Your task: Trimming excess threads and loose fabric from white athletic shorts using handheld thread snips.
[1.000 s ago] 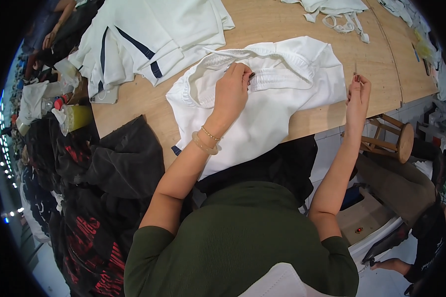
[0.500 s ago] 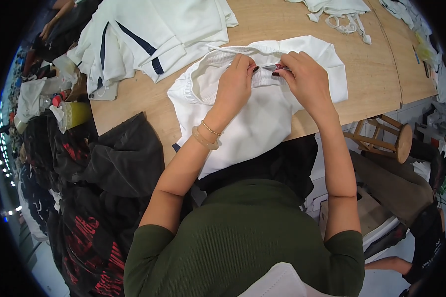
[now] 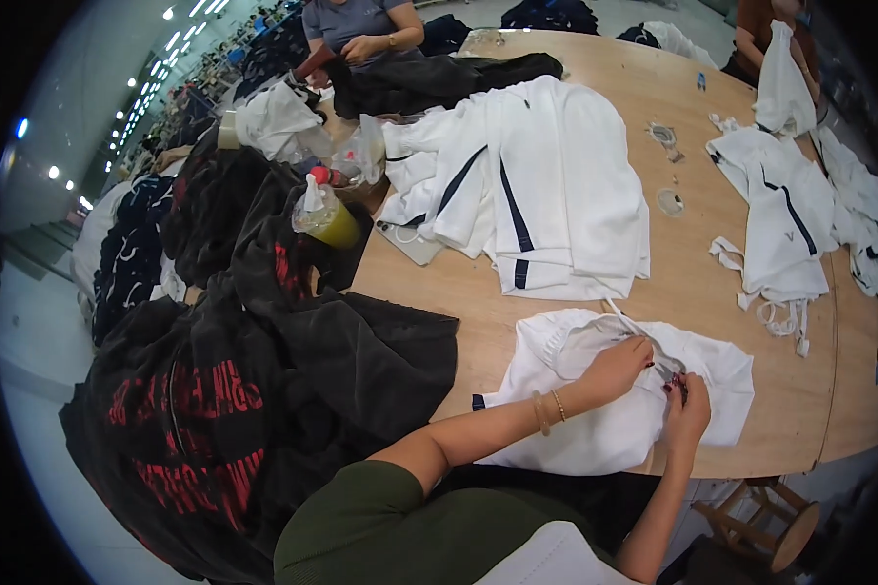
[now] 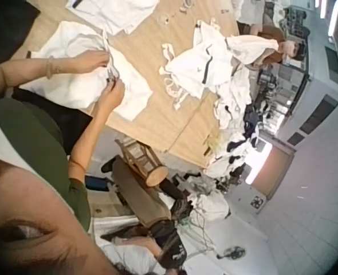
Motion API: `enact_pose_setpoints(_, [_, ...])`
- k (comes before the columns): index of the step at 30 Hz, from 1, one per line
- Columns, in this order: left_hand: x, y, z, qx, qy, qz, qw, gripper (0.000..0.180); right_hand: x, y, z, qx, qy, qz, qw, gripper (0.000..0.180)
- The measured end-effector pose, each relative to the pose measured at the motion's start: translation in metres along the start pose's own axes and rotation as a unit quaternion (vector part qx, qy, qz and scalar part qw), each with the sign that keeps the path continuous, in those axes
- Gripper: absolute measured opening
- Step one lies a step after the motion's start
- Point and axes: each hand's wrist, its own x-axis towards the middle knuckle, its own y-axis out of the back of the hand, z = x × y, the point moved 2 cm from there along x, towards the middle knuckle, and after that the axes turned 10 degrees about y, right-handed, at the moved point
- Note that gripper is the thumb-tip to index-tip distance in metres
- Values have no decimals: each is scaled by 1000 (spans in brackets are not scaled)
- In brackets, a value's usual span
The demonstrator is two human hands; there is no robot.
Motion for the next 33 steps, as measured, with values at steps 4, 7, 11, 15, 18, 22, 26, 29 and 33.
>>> enact_pose_setpoints(4, [5, 2, -7, -6, 4, 10, 1000, 8, 1, -2, -4, 29, -64, 3, 998, 14])
enact_pose_setpoints(7, [9, 5, -10, -10, 6, 13, 1000, 8, 3, -3, 0, 130, -127, -11, 983, 15])
enact_pose_setpoints(11, [11, 6, -10, -6, 8, 18, 1000, 8, 3, 0, -4, 142, -129, -7, 981, 17])
enact_pose_setpoints(15, [11, 5, -10, -22, 16, 3, 1000, 8, 4, 8, -9, 148, -144, 19, 978, 21])
enact_pose_setpoints(18, [5, 1, -8, -16, 25, 8, 1000, 7, 0, 12, -2, 170, -142, 17, 975, 23])
enact_pose_setpoints(22, [-1, 0, -3, -28, 0, 0, 1000, 6, -1, 13, -3, 194, -92, 60, 975, 24])
enact_pose_setpoints(26, [-3, -7, -3, -74, 40, -39, 996, 7, 0, 26, -8, 53, -18, 83, 995, 20])
enact_pose_setpoints(29, [11, -7, -27, -36, 36, -29, 998, 10, 13, 18, -4, -42, 38, 92, 994, 10])
enact_pose_setpoints(33, [19, 20, -22, -48, 36, 1, 998, 7, 37, 11, -20, -83, 86, 74, 990, 16])
